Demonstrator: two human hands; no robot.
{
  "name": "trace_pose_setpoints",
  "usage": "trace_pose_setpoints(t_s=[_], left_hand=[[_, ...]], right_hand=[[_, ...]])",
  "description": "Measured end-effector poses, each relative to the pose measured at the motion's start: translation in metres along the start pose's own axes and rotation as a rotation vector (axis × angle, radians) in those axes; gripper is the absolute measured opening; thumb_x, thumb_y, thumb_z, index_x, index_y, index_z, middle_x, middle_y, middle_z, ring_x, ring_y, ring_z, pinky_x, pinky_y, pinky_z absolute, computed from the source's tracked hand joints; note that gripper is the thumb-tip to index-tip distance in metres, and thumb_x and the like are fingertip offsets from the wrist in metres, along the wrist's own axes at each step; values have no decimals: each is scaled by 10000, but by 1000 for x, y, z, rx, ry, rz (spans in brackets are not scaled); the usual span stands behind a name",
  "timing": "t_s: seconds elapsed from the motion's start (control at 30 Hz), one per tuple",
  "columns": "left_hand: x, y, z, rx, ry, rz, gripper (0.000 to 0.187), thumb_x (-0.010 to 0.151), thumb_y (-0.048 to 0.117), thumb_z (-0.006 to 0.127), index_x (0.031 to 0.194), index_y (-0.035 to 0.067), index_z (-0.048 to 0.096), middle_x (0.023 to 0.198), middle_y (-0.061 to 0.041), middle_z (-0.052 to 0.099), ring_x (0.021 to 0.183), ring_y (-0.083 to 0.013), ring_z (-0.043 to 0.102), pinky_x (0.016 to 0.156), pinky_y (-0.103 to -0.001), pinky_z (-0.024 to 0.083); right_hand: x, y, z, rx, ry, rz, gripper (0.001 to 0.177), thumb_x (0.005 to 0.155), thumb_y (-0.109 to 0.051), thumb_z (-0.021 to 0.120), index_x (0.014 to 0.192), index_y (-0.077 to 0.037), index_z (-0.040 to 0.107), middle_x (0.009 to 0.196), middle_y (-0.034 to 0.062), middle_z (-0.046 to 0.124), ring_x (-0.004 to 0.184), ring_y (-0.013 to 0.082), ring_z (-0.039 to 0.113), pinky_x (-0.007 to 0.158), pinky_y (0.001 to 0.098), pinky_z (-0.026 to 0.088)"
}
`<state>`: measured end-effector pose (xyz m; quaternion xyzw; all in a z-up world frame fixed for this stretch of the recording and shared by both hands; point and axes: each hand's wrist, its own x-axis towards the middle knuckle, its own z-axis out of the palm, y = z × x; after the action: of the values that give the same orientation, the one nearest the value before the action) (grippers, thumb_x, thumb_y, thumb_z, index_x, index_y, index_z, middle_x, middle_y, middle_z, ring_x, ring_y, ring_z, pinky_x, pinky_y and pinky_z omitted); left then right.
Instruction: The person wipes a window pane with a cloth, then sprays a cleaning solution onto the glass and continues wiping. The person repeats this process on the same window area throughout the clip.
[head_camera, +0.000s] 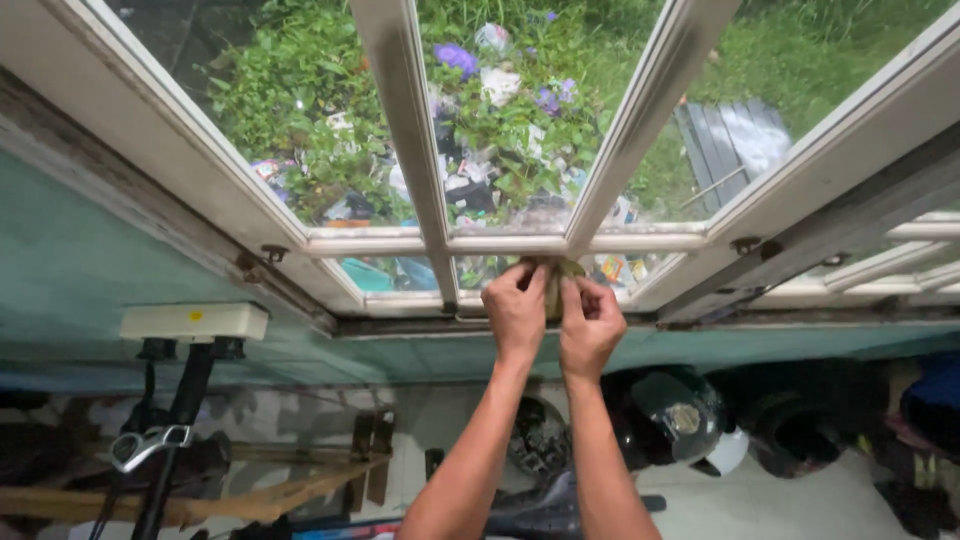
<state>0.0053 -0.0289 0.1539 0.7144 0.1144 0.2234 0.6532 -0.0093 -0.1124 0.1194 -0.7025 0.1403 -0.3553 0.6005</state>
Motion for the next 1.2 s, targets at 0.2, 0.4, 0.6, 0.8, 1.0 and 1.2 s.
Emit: trace_pose_setpoints(t_s=[0.2, 0.4, 0.6, 0.8, 1.0, 1.2], left_hand=[[-3, -15, 12, -41, 17, -88, 134, 890, 164, 726, 832, 55, 781, 687, -163, 713, 698, -236, 712, 660, -415, 550], [-11, -18, 4, 0, 36, -102, 245, 886, 238, 759, 742, 42, 731, 626, -183, 671, 652, -320, 703, 630, -437, 532], [-14, -65, 12, -10, 17, -115, 236, 911, 257, 738, 735, 100, 728, 662, -103, 711, 669, -171, 679, 657, -375, 539], [-11, 20, 5, -124, 36, -85, 156, 874, 235, 720, 799, 105, 762, 682, -115, 712, 690, -219, 694, 681, -402, 547], [-18, -45, 9, 94, 40, -123, 261, 899, 277, 720, 732, 76, 709, 654, -129, 690, 698, -361, 691, 692, -439, 535], [-20, -117, 18, 249, 51, -169, 341, 856, 310, 738, 633, 80, 621, 586, -119, 635, 710, -411, 669, 674, -480, 505]], right_hand=[[14, 7, -11, -60, -85, -30, 125, 826, -103, 887, 929, -85, 818, 617, 71, 635, 613, 92, 573, 564, 296, 512], [7, 29, -6, -91, -111, 12, 118, 811, -130, 891, 888, -95, 809, 610, 65, 649, 605, 89, 574, 541, 294, 498], [-1, 35, -9, -121, -129, -37, 73, 811, -129, 869, 852, -125, 809, 641, 68, 678, 638, 89, 605, 584, 310, 512], [17, -27, -17, -30, -124, -122, 136, 881, -120, 863, 988, -71, 796, 718, 51, 676, 699, 80, 580, 665, 281, 539], [7, 43, -13, -155, -214, -31, 137, 825, -156, 874, 942, -110, 818, 711, 83, 711, 680, 122, 657, 625, 303, 544], [-8, 85, -5, -438, -263, 62, 129, 785, -293, 875, 887, -231, 827, 775, 61, 753, 814, 269, 745, 711, 405, 579]])
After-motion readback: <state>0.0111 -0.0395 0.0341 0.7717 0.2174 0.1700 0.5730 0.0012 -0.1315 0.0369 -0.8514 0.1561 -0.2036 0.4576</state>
